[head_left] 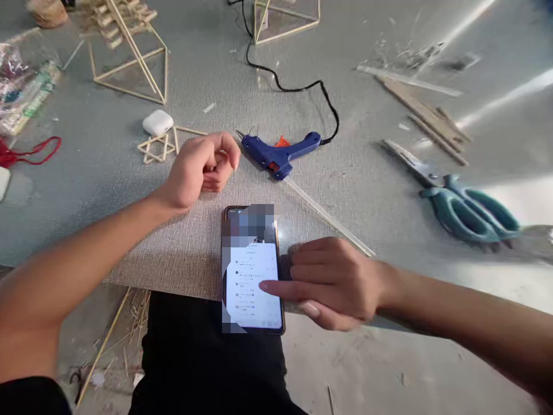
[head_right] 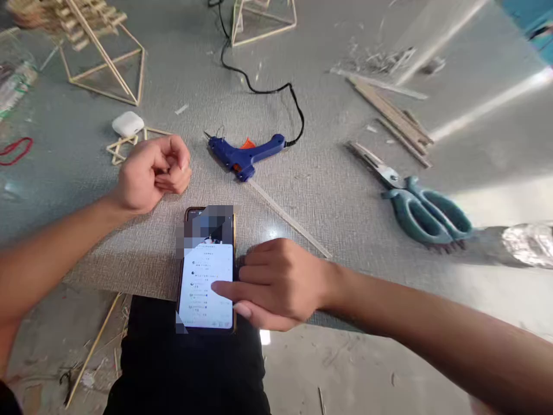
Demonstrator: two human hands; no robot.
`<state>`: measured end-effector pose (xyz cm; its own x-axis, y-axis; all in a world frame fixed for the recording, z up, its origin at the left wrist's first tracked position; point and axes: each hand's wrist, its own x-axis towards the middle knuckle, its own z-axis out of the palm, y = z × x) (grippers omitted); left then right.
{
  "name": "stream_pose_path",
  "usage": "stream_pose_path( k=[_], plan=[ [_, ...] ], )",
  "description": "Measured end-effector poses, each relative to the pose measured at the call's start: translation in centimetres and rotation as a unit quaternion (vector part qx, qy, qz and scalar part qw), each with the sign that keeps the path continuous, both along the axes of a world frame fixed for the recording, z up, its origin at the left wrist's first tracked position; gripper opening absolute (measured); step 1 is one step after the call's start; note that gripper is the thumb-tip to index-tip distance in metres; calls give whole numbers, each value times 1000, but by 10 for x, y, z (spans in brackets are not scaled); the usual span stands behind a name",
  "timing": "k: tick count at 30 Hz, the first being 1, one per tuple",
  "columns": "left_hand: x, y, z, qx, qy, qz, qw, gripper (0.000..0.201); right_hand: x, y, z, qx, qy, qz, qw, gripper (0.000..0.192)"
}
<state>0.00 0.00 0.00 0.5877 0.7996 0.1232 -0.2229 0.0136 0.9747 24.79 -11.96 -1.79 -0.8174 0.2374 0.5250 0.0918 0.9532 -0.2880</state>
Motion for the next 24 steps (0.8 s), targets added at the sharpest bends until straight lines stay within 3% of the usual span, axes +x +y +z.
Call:
stream_pose_path(
  k=[12, 19, 24],
  plan=[
    [-2, -3, 0, 20, 14, 7, 1000, 14, 0, 0, 0, -20, -11, 31, 999, 45],
    [-1, -1, -3, 30, 7, 11, 999, 13, 2, -2, 0, 4, -17, -61, 998, 38],
    [0, -2, -2, 23, 11, 18, 1000, 12, 3, -2, 1, 14, -15, -64, 998, 38]
  ],
)
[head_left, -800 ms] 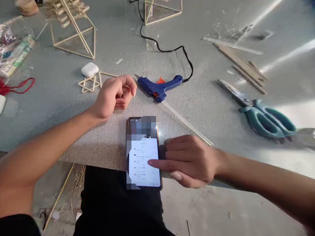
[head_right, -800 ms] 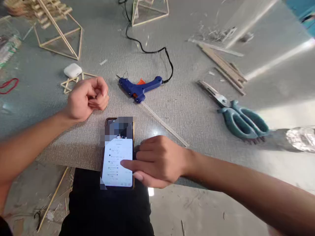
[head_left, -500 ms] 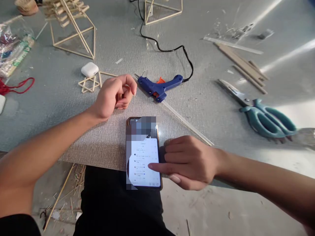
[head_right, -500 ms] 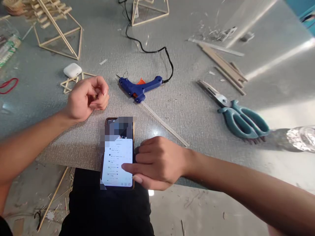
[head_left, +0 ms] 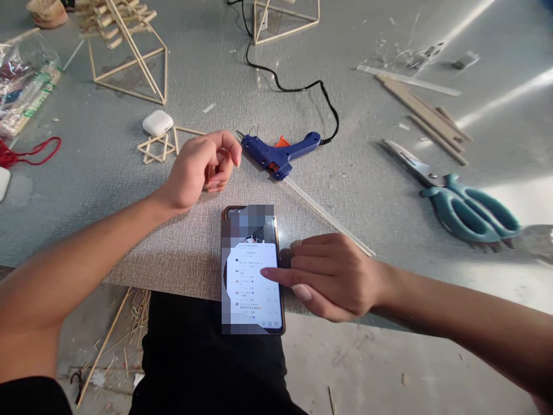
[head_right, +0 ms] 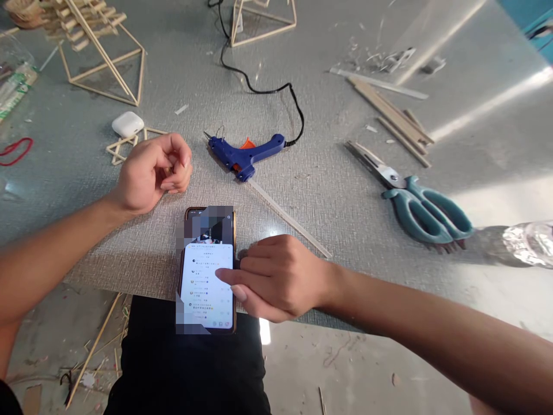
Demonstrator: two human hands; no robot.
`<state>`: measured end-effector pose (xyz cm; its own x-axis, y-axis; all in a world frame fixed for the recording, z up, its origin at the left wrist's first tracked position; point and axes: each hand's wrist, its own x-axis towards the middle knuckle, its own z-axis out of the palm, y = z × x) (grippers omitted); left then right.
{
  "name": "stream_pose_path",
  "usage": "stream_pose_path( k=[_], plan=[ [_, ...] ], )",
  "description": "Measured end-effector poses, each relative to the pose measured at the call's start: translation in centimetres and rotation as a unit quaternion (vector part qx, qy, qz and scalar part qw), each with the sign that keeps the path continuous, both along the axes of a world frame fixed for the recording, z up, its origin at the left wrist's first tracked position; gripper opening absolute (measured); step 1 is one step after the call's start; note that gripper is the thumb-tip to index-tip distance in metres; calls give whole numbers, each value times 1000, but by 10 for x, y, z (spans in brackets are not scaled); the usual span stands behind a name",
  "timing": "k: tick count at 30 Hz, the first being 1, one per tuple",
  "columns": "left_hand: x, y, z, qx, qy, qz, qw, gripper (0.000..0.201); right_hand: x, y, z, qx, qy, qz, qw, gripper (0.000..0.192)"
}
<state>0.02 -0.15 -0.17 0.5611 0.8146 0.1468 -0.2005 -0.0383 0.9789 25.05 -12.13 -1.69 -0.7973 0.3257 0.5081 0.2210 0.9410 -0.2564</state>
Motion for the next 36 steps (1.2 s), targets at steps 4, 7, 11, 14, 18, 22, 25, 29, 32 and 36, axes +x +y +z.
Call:
stream_pose_path(
  k=[4, 7, 11, 14, 18, 22, 25, 29, 32, 36],
  plan=[
    [1, 0, 0, 4, -1, 7, 1000, 12, 0, 1, 1, -1, 7, 22, 1000, 42],
    [1, 0, 0, 9, 4, 8, 1000, 13, 0, 1, 0, -5, 13, 36, 999, 45],
    [1, 0, 1, 11, 10, 4, 1000, 13, -2, 2, 0, -10, 30, 53, 998, 45],
    [2, -1, 2, 9, 10, 5, 1000, 14, -3, 2, -1, -15, 33, 65, 997, 44],
    [3, -1, 3, 7, 10, 4, 1000, 14, -3, 2, -1, -14, 15, 68, 997, 44],
    [2, 0, 2, 9, 5, -3, 1000, 14, -1, -1, -1, -14, -5, -22, 1000, 37],
    [1, -1, 2, 7, 3, -10, 1000, 13, 0, -2, -1, -12, -6, -54, 998, 35],
    [1, -2, 2, 1, 4, -12, 1000, 12, 0, -4, -5, -13, 1, -55, 998, 38],
    [0, -2, 2, -6, 11, -17, 1000, 11, 0, -3, -5, -12, 24, -40, 999, 42],
    [-2, -2, 2, -2, 20, -20, 1000, 13, -1, 0, -1, -16, 14, 35, 999, 46]
  ],
)
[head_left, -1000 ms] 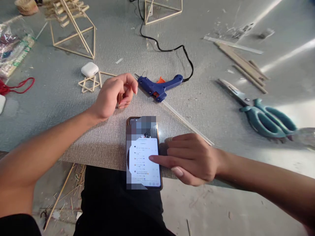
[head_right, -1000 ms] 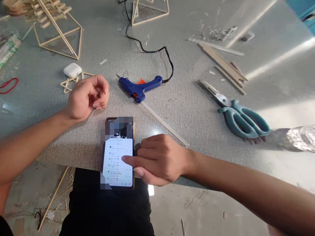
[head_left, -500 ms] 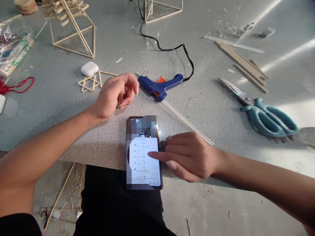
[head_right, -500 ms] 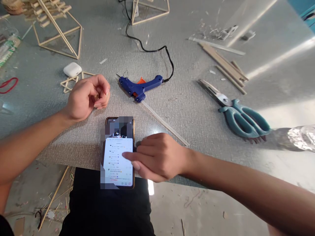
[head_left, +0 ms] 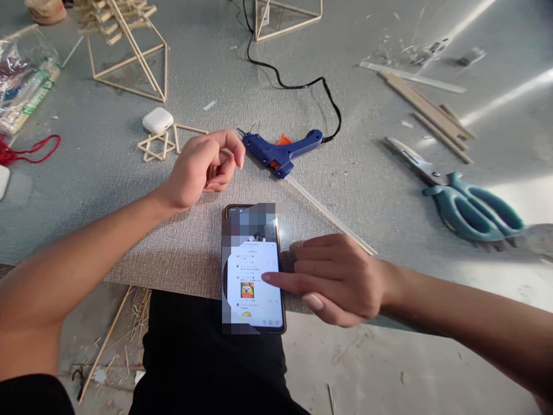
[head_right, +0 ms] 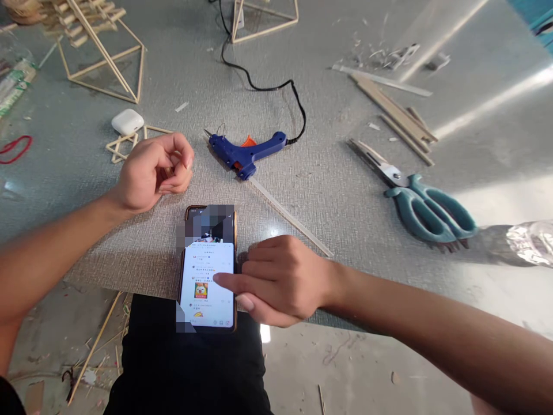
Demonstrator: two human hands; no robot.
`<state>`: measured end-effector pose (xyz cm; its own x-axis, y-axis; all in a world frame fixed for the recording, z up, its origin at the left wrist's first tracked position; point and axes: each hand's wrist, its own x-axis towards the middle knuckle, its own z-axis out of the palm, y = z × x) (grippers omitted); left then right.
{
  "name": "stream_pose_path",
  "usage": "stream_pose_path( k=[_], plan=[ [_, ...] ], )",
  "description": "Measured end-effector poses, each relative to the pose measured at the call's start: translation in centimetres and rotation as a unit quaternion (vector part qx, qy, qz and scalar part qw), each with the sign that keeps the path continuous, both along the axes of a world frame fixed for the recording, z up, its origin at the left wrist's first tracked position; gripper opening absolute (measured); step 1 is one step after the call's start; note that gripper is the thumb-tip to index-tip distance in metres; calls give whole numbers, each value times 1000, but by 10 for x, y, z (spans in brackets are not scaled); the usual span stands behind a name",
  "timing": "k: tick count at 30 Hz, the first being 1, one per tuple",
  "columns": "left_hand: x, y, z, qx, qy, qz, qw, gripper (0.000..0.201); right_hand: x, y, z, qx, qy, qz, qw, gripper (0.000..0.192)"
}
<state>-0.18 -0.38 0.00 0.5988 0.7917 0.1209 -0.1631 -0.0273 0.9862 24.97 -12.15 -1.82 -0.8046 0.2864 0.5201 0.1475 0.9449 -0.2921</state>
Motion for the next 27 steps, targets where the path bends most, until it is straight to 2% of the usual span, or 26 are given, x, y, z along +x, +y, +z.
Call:
stream_pose_path(
  k=[4, 6, 10, 14, 17, 23, 27],
  plan=[
    [-1, 0, 0, 5, 4, 0, 1000, 16, -2, 2, 2, 2, 7, 41, 999, 46],
    [0, 0, -1, 4, 4, 5, 1000, 16, -3, 1, 2, 6, -6, 10, 1000, 43],
    [1, -1, 0, -7, 2, 14, 1000, 17, -2, -2, 1, 9, -29, -104, 994, 37],
    [2, -1, 1, -22, -4, 20, 1000, 15, 0, -3, 0, 7, -36, -121, 992, 37],
    [3, 0, 2, -37, -15, 25, 999, 12, 0, -2, 0, 4, -32, -102, 994, 39],
    [2, 1, 1, -49, -23, 27, 998, 11, 1, 2, 1, -4, -21, 15, 1000, 43],
    [3, 2, -1, -50, -26, 25, 998, 12, -2, 3, 0, -19, -15, 59, 998, 46]
  ],
)
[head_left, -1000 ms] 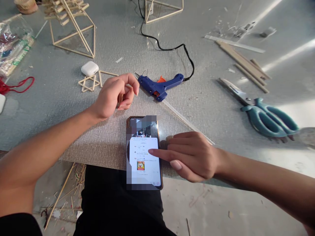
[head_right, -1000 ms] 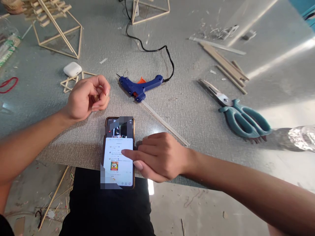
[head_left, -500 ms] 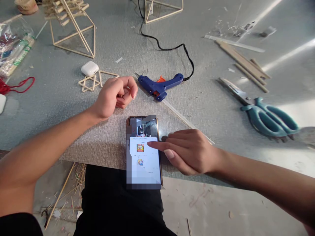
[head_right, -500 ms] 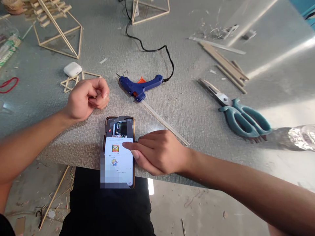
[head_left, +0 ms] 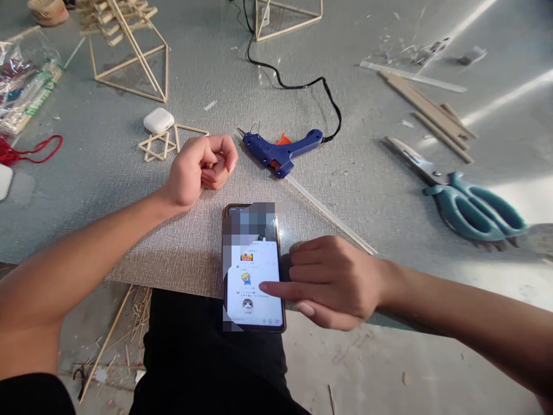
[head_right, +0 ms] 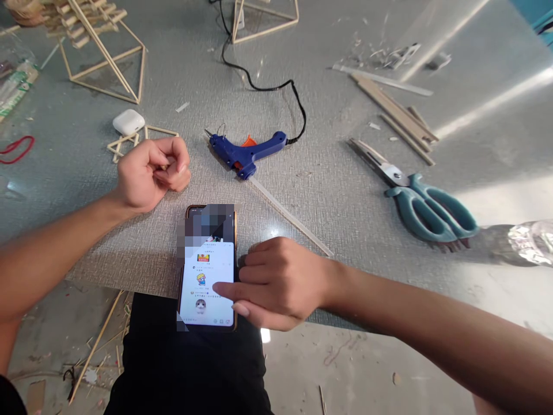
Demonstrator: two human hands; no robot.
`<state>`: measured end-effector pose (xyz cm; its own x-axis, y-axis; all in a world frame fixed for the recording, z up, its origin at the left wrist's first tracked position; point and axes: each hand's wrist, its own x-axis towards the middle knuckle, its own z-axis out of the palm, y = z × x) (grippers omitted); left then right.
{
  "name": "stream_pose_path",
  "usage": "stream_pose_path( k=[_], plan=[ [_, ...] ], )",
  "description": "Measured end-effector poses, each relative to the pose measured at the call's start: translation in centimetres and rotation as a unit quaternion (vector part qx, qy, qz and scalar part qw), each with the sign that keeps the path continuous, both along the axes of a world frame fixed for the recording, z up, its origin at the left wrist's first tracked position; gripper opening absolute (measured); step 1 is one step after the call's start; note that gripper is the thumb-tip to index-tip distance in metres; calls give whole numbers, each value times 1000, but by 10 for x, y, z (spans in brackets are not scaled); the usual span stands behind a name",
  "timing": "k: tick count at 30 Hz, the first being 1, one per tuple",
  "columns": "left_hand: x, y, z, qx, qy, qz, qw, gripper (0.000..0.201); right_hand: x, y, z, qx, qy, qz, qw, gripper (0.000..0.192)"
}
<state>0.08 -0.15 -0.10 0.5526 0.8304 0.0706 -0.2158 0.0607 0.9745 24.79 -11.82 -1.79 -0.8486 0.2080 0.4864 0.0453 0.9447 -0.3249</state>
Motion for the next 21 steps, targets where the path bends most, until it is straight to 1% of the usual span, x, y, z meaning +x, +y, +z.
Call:
stream_pose_path(
  k=[4, 6, 10, 12, 16, 21],
  plan=[
    [0, 0, 0, -7, 3, 4, 1000, 12, -1, -3, -2, -10, 22, 63, 998, 47],
    [0, 0, 0, -8, 7, 6, 1000, 12, -1, -5, -3, -5, 21, 72, 997, 46],
    [0, -1, 0, -5, 11, 8, 1000, 12, 0, -8, -3, 13, 30, 78, 996, 41],
    [0, -1, 0, -4, 13, 8, 1000, 13, 1, -8, -3, 22, 45, 74, 996, 43],
    [0, -1, 0, -6, 9, 7, 1000, 13, 1, -8, -2, 24, 43, 30, 998, 51],
    [1, -1, 0, -5, 0, 8, 1000, 12, 0, -8, -1, 22, 45, 33, 998, 50]
  ],
)
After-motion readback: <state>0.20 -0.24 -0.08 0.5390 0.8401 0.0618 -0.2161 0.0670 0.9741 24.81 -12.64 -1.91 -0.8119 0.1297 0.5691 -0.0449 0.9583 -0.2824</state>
